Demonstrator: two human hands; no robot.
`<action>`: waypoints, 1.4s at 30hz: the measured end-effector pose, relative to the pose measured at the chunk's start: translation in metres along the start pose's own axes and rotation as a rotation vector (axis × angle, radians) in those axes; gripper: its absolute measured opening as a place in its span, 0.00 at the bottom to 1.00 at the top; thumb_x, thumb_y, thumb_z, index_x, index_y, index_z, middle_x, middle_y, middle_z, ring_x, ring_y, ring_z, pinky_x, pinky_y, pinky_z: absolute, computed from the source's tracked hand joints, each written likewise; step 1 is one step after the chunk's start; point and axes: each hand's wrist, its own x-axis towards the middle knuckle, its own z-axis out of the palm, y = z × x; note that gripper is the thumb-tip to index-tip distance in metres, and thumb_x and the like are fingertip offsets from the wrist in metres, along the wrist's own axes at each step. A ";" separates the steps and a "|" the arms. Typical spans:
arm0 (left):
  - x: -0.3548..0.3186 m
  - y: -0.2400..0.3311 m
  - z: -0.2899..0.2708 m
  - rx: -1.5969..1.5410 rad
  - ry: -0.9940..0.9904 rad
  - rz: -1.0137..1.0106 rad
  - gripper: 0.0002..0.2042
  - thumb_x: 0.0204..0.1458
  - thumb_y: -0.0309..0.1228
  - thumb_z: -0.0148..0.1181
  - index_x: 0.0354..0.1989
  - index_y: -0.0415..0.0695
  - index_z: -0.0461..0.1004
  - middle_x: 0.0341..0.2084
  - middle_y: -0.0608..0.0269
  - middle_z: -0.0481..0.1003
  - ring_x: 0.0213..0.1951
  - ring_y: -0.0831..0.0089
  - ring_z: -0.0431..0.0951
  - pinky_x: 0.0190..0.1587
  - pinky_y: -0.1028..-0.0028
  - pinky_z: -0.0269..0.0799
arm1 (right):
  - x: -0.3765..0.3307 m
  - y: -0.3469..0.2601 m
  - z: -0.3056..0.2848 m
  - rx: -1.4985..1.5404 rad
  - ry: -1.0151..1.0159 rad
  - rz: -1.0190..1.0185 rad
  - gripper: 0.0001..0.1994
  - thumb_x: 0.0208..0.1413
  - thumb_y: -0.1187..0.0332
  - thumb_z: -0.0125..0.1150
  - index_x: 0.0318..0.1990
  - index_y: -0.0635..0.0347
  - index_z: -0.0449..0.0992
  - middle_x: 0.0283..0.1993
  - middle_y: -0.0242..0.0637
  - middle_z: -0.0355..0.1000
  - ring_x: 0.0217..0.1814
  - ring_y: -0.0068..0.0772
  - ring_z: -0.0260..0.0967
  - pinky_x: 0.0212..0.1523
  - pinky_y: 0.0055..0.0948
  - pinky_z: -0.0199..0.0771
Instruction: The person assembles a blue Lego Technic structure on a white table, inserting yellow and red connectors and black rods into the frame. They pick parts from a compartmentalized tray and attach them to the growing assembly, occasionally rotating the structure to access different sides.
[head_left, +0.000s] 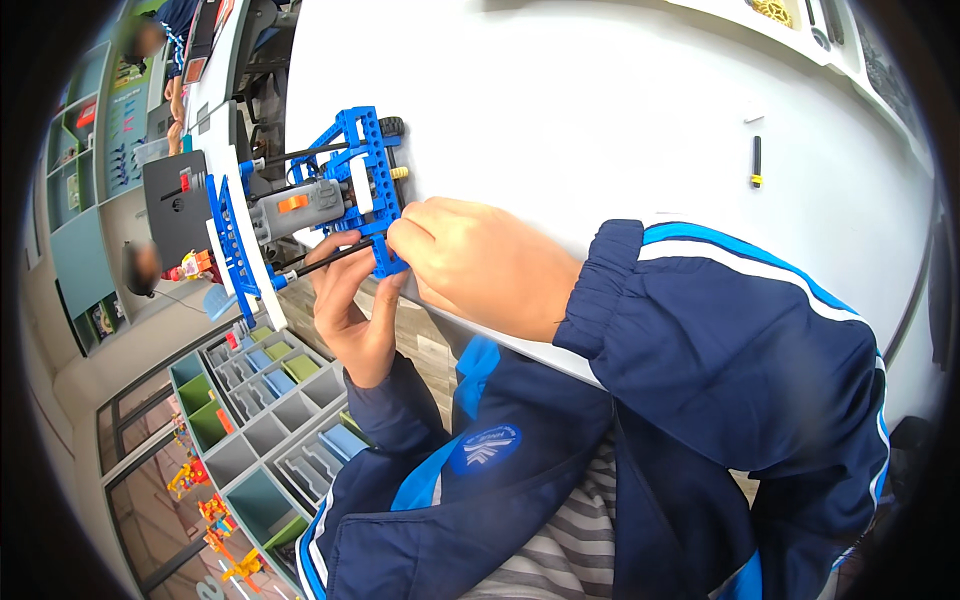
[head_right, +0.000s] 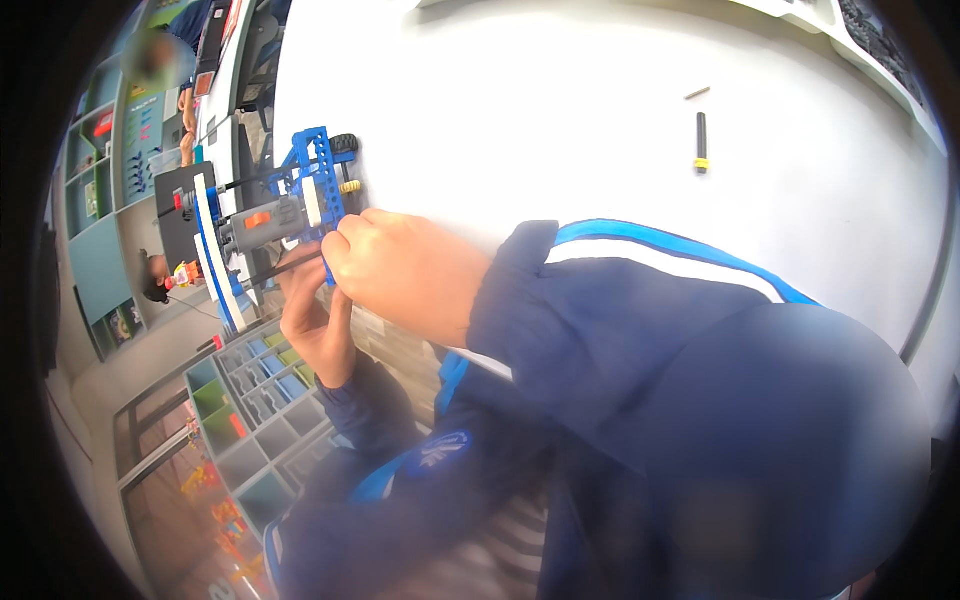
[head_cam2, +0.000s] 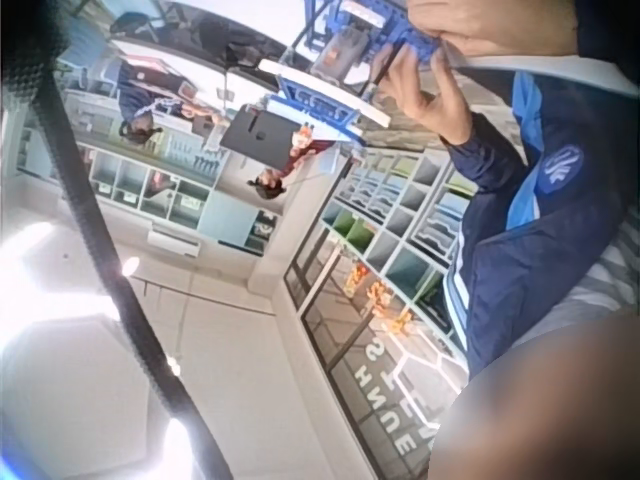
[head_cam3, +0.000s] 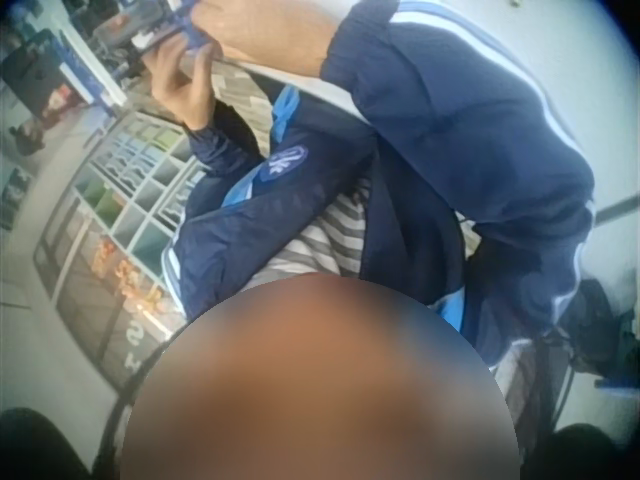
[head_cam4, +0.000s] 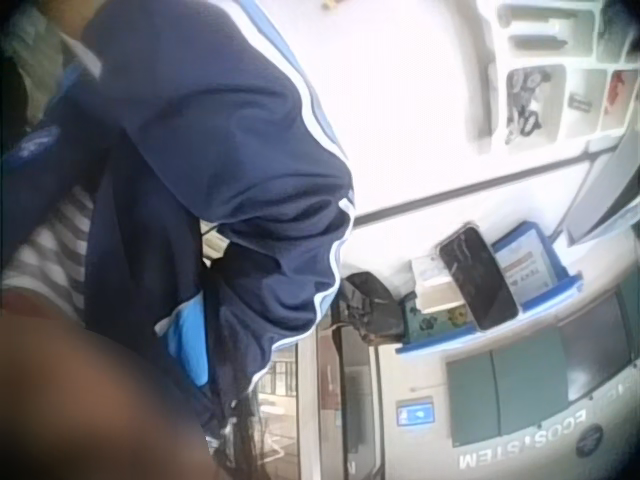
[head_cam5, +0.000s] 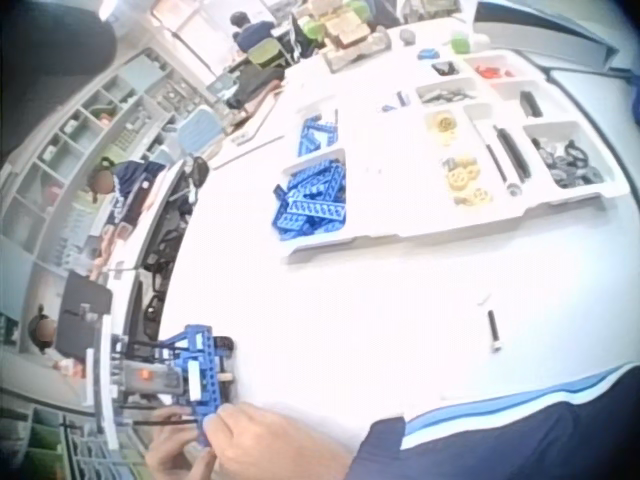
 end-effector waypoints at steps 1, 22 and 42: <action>0.000 0.001 0.000 -0.003 -0.007 -0.007 0.10 0.46 0.20 0.70 0.38 0.40 0.83 0.37 0.60 0.82 0.57 0.59 0.70 0.61 0.59 0.60 | 0.000 -0.001 0.000 0.012 -0.008 0.026 0.06 0.47 0.78 0.58 0.33 0.63 0.69 0.28 0.43 0.69 0.32 0.49 0.71 0.35 0.42 0.73; -0.016 -0.013 -0.018 -0.336 0.048 -0.174 0.08 0.51 0.21 0.67 0.40 0.38 0.80 0.52 0.49 0.73 0.60 0.62 0.66 0.61 0.62 0.61 | 0.005 -0.002 -0.009 0.381 0.036 0.219 0.05 0.49 0.75 0.62 0.32 0.63 0.72 0.28 0.40 0.71 0.26 0.41 0.71 0.29 0.35 0.72; -0.008 -0.004 -0.004 -0.053 -0.024 -0.034 0.11 0.44 0.18 0.68 0.38 0.38 0.82 0.40 0.59 0.81 0.57 0.58 0.70 0.58 0.61 0.63 | -0.004 0.001 -0.018 0.137 -0.167 0.131 0.05 0.49 0.76 0.62 0.31 0.64 0.72 0.30 0.42 0.72 0.31 0.44 0.73 0.33 0.37 0.74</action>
